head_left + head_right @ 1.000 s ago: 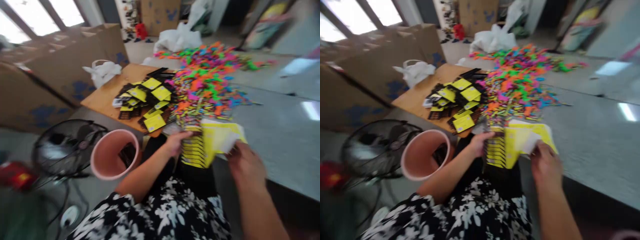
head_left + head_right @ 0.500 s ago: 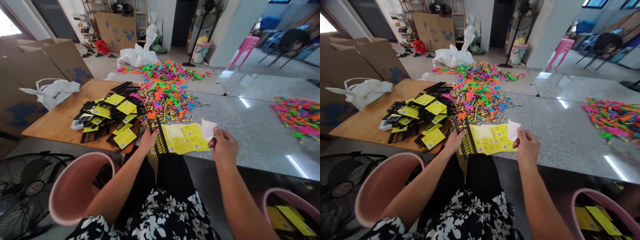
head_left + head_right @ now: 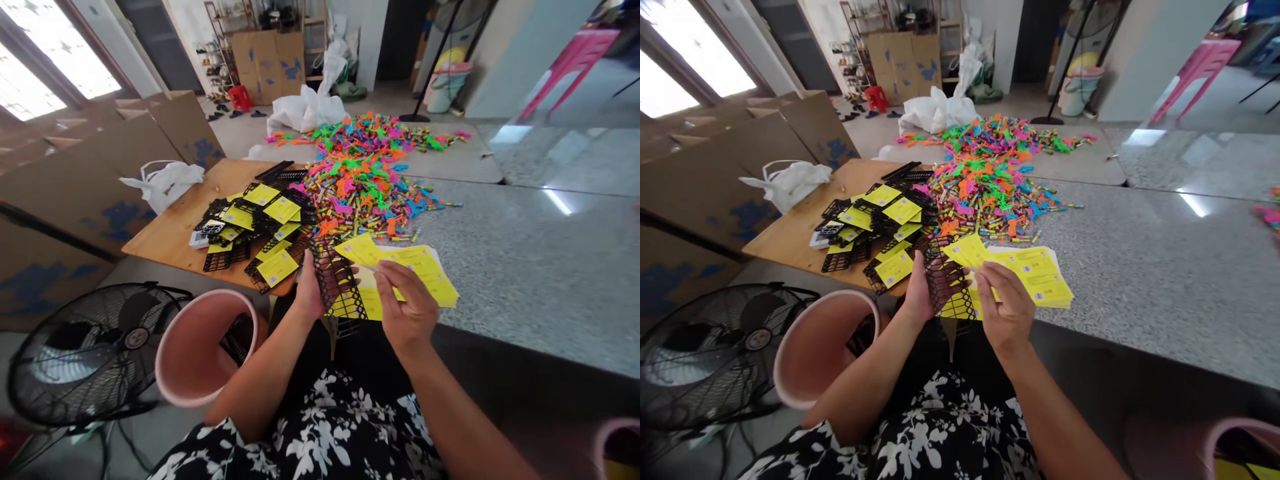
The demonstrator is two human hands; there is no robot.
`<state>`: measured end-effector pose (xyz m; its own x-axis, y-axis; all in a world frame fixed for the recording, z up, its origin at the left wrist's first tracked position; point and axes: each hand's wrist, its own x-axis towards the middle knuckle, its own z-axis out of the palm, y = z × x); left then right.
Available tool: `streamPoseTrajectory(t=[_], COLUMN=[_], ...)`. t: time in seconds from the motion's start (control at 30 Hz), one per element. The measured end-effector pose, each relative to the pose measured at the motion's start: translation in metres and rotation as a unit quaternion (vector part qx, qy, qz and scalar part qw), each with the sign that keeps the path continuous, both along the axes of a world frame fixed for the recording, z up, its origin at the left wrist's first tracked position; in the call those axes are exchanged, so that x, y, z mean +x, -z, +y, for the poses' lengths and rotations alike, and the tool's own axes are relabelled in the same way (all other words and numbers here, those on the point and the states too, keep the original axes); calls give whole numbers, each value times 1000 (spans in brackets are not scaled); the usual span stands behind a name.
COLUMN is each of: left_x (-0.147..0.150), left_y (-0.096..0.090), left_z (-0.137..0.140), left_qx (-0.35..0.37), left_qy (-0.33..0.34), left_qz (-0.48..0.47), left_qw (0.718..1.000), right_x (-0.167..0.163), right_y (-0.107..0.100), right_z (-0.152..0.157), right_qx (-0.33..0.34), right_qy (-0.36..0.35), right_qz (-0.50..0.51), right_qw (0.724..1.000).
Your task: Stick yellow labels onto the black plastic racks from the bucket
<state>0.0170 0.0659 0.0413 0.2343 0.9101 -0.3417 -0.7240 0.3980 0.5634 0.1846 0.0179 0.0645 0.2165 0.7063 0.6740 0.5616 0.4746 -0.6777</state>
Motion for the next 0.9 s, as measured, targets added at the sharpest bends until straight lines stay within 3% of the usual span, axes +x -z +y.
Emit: streamPoseTrajectory(t=[0.1,0.23,0.5,0.63,0.9], left_x=[6,10,10,8,7], left_y=[4,6,3,6,13], left_z=[-3,-7,-8,-9,-10], left_qx=[-42,-46,-66,-47,-14], left_qy=[-4,23,36,3,5], left_qz=[-4,-15,-26,-19,8], left_qw=[999,999,997,999,1000], right_x=[-13,-21,-27,-22,-10], right_y=[5,11,13,9,7], right_z=[-1,-2,-7,-8,-8], right_qx=[69,78,82,96,104], right_qy=[-21,-34,-40,-16,16], right_qz=[-88,-127,-132,-115,-110], right_qw=[993,988,987,989,988])
